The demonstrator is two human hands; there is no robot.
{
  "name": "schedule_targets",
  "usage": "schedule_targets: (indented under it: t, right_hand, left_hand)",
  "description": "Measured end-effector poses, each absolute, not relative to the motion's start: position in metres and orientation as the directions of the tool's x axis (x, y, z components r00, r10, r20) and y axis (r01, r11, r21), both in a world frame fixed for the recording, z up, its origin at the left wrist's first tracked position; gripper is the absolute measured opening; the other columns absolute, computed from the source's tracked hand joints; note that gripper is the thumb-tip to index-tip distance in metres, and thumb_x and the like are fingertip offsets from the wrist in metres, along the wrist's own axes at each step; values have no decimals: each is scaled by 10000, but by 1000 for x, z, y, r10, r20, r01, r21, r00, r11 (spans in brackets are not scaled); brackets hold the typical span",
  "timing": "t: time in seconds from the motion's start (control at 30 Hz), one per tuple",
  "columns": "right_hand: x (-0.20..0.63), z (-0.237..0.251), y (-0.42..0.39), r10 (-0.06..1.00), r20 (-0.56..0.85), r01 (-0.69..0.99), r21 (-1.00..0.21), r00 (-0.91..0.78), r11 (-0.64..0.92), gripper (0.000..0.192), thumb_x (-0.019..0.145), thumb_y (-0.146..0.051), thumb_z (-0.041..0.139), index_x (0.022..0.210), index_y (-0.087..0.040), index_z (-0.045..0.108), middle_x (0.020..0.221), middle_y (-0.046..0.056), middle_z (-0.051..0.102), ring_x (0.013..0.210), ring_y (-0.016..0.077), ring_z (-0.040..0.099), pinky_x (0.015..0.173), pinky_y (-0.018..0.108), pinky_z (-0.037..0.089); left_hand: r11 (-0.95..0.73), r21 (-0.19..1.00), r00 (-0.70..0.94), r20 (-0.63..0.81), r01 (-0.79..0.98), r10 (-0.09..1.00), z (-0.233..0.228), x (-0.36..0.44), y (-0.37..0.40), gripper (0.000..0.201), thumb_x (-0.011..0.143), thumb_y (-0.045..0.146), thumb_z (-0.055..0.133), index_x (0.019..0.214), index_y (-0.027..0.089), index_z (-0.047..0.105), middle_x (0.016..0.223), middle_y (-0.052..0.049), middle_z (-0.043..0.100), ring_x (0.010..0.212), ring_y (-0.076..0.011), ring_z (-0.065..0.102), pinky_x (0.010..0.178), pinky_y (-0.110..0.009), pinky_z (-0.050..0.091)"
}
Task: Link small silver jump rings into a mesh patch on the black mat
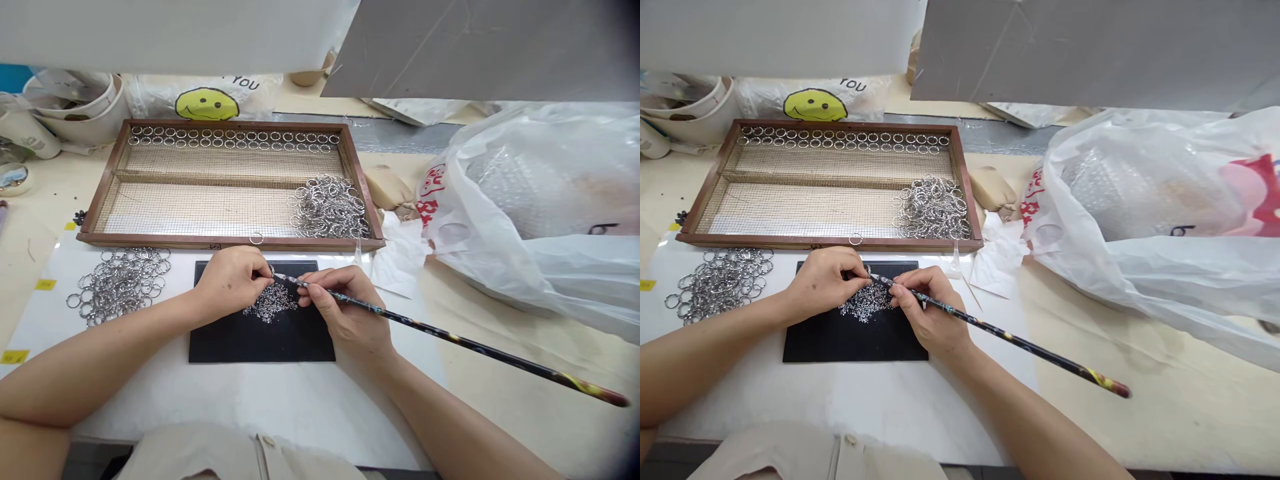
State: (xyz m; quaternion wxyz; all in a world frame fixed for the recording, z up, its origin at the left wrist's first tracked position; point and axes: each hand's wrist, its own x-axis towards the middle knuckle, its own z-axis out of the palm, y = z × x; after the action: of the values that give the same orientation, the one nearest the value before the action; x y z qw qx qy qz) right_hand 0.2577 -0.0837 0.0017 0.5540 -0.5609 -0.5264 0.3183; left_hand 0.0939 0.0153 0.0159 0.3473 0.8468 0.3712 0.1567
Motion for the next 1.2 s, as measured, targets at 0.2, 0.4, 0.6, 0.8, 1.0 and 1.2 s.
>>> schedule_targets:
  t: [0.2,0.4,0.6,0.8,1.0,1.2]
  right_hand:
    - [257,3,-83,941,242,230,-955,236,188,109,834,-183,599,789,-225,510,666,-14,644,592,140,655,580,319,562]
    - [257,1,-83,942,233,196,-962,242,188,107,853,-170,577,790,-223,508,674,-16,639,552,121,638,544,294,543]
    - [258,0,-84,945,219,205,-964,244,171,101,847,-209,597,793,-219,512,688,-6,648,611,140,658,575,310,558]
    - [258,-1,-84,942,235,212,-960,242,185,107,841,-186,599,795,-222,510,687,-12,644,583,128,648,561,296,561]
    - [257,0,-83,939,246,223,-955,240,194,117,837,-165,597,793,-224,506,687,-18,641,560,118,639,553,288,557]
    - [256,0,-83,938,248,232,-954,240,193,114,833,-162,598,794,-222,509,676,-19,641,566,124,642,561,296,551]
  left_hand:
    - [-480,705,675,3,522,738,16,93,15,106,729,140,666,629,173,674,700,10,664,683,-122,600,597,-241,438]
    - [-489,703,677,15,516,736,16,93,15,103,728,137,668,631,173,676,697,9,661,681,-122,597,600,-243,439]
    - [-482,707,678,5,518,735,16,93,15,103,732,137,675,633,168,678,702,14,660,686,-114,596,602,-234,436]
    - [-482,704,676,4,521,737,16,94,15,104,730,135,671,632,168,679,699,13,661,677,-114,594,596,-234,429]
    - [-473,711,671,1,521,741,16,94,15,104,728,132,671,631,167,679,702,11,661,682,-116,594,598,-236,433]
    - [-481,711,676,11,513,737,15,94,15,106,727,135,672,626,165,675,696,10,659,678,-116,593,596,-236,434]
